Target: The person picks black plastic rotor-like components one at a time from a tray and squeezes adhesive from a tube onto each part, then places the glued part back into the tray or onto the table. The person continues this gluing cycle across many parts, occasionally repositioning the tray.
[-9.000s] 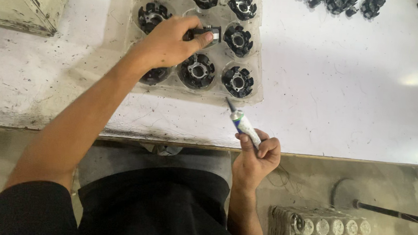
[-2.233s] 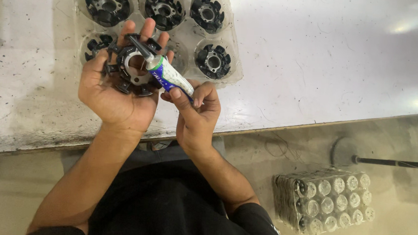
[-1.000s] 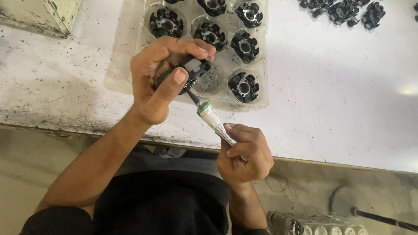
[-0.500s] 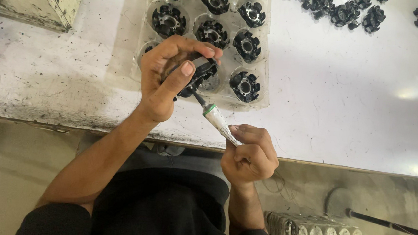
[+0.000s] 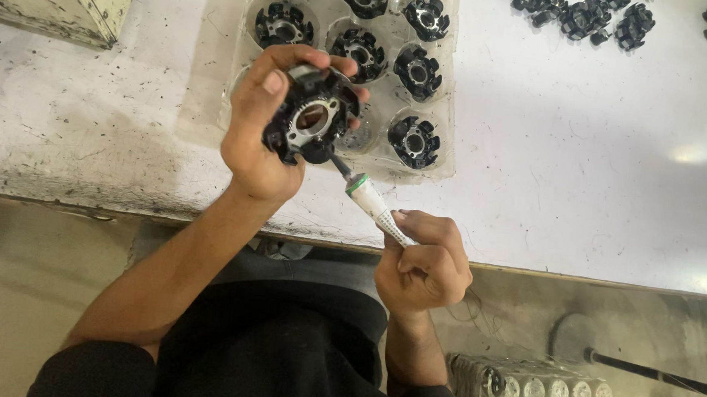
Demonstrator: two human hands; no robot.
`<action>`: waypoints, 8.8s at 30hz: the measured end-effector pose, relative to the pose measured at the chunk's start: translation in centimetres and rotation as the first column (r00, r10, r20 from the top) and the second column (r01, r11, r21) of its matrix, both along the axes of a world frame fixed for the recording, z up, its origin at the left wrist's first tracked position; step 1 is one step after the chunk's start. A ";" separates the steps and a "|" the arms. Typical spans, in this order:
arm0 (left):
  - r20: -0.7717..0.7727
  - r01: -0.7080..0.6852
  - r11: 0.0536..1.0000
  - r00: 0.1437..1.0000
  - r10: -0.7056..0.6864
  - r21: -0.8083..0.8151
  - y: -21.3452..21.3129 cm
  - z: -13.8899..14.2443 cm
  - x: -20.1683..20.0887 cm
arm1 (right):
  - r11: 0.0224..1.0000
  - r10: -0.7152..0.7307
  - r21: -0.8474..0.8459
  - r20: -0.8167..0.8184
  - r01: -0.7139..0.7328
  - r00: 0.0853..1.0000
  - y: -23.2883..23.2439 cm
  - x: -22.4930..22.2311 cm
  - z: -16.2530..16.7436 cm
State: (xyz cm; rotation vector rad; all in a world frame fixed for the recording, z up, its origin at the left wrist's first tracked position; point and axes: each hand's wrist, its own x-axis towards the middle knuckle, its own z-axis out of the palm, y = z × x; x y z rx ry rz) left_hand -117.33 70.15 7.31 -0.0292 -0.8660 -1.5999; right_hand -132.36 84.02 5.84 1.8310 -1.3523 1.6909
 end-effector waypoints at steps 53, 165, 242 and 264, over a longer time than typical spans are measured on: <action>0.891 0.091 0.887 0.083 0.446 -0.452 -9.3 -8.0 -6.6 | 0.997 -0.038 0.071 0.306 0.018 0.951 3.4 -3.3 -1.9; 0.125 -0.228 0.973 0.967 0.221 0.043 -1.5 -1.7 1.3 | 0.912 0.272 0.047 0.676 -0.409 0.684 -3.4 -0.2 -4.4; -0.250 0.288 0.819 0.951 -0.184 0.497 2.2 -0.7 -0.5 | 0.997 0.042 -0.072 0.030 -0.040 0.999 -0.4 0.2 -0.9; 0.261 0.168 0.903 0.922 -0.285 0.395 -7.3 -6.1 -11.9 | 0.989 -0.135 0.099 0.294 0.111 0.946 3.6 -4.6 -0.7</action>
